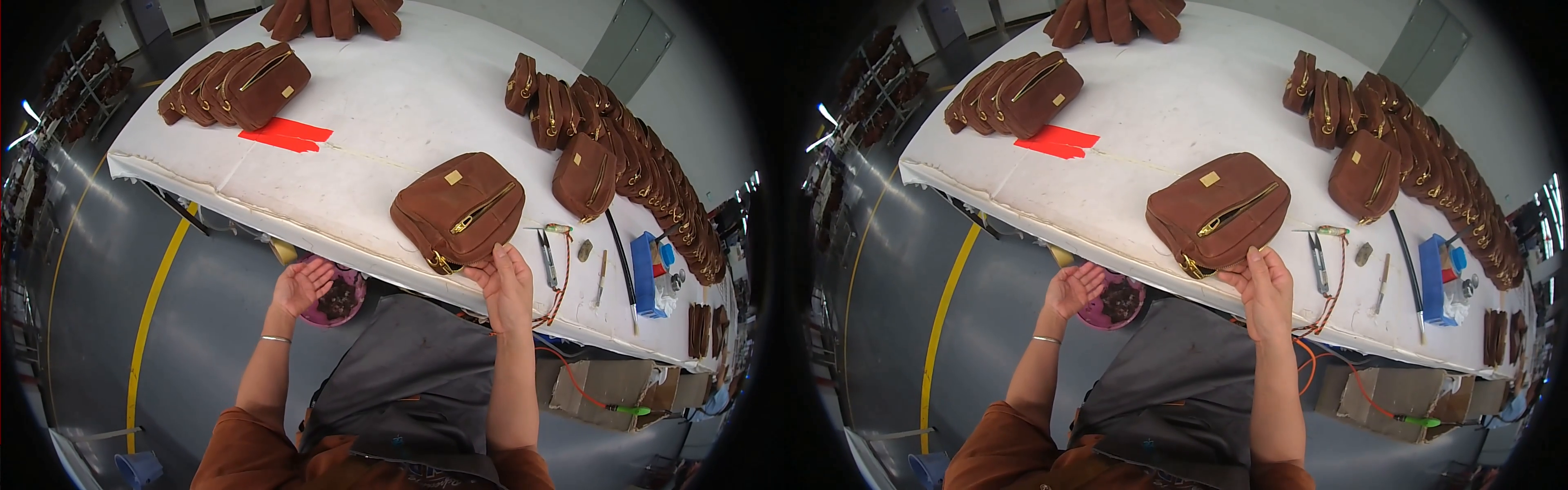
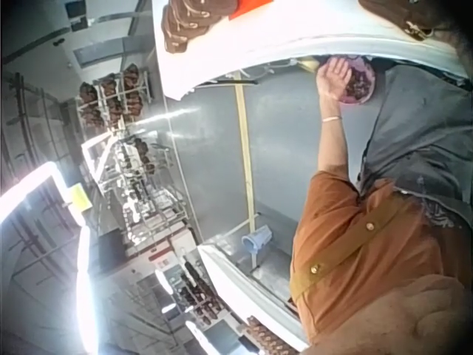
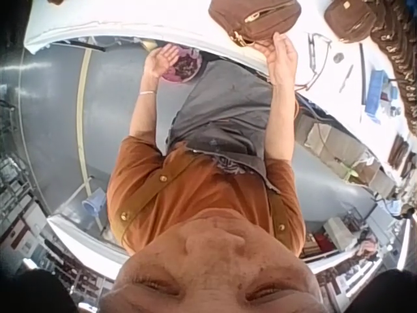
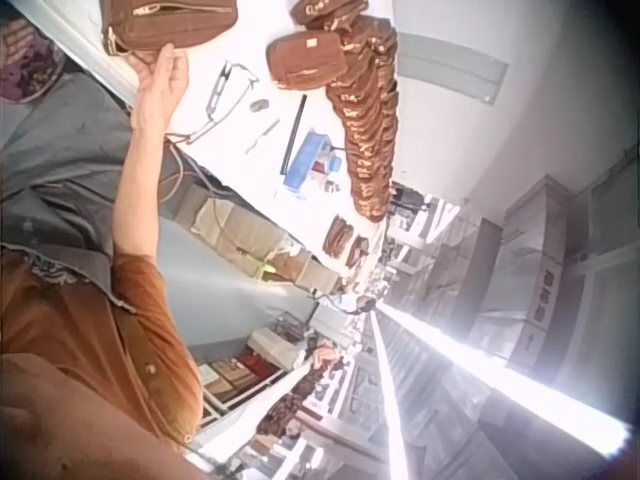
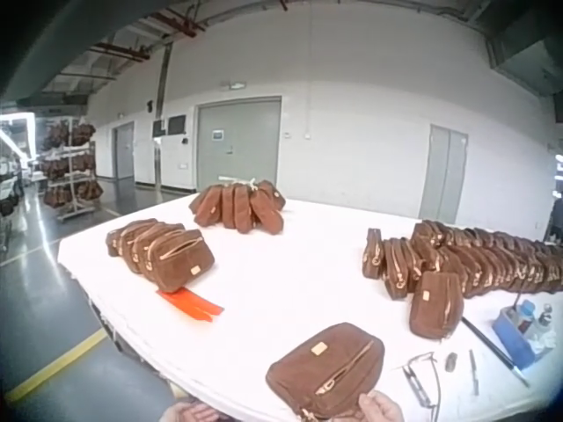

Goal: Assembling hardware and inspecting small brown leather bags at a workshop table.

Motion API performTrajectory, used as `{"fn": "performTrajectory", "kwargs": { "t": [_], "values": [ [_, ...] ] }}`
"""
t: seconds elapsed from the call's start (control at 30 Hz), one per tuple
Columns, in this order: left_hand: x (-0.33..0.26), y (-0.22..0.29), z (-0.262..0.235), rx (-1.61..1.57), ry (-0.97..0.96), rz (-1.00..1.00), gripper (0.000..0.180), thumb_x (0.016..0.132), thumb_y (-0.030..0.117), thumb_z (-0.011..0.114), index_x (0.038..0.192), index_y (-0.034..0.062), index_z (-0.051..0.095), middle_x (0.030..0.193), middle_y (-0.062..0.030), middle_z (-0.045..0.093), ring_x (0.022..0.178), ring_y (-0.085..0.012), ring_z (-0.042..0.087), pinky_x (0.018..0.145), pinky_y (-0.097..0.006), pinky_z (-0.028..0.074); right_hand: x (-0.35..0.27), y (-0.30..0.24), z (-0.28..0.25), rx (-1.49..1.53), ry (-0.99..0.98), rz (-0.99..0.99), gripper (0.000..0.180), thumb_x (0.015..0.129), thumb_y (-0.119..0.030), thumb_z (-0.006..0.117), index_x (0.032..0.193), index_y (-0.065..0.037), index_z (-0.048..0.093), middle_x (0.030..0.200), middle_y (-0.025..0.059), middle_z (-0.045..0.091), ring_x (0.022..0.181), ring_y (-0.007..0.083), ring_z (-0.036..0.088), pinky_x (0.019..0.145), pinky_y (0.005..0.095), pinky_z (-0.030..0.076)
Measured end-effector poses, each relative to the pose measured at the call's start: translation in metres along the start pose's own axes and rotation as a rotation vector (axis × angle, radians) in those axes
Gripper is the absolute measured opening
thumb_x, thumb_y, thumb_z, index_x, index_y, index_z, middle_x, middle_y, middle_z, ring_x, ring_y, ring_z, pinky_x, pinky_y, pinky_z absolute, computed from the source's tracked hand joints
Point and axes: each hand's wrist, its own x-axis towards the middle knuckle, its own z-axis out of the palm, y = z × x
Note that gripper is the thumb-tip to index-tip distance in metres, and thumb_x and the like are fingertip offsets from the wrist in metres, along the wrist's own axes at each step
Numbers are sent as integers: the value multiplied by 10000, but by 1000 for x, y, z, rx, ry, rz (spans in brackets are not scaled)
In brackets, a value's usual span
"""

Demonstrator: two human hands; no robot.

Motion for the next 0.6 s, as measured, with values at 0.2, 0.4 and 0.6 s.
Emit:
{"fn": "performTrajectory", "kwargs": {
  "t": [0.2, 0.4, 0.6],
  "values": [
    [-10, -12, 18, 18, 18, 81, 229, 945, 233, 522, 1034, 44, 615, 1059, -120, 658, 1024, -257, 614, 889, -385, 493, -3, 3, -5, -9, 3, -2, 207, 991, -225, 505, 999, -25, 561, 857, 78, 643, 733, 141, 629, 637, 263, 541],
    [-13, -10, 2, 262, 116, 120, 209, 901, 271, 659, 888, 63, 648, 748, -26, 640, 711, -131, 630, 690, -244, 522, -6, -2, 2, -33, 15, 26, 206, 984, -244, 525, 936, -44, 543, 807, 58, 610, 735, 145, 639, 629, 265, 537],
    [-12, -26, 9, 484, 434, 300, 145, 887, 115, 667, 969, -4, 659, 844, -60, 678, 759, -123, 649, 677, -205, 522, -6, 3, -2, -2, 14, 13, 183, 987, -209, 515, 930, -39, 547, 831, 67, 618, 740, 149, 640, 653, 279, 545]
  ]
}}
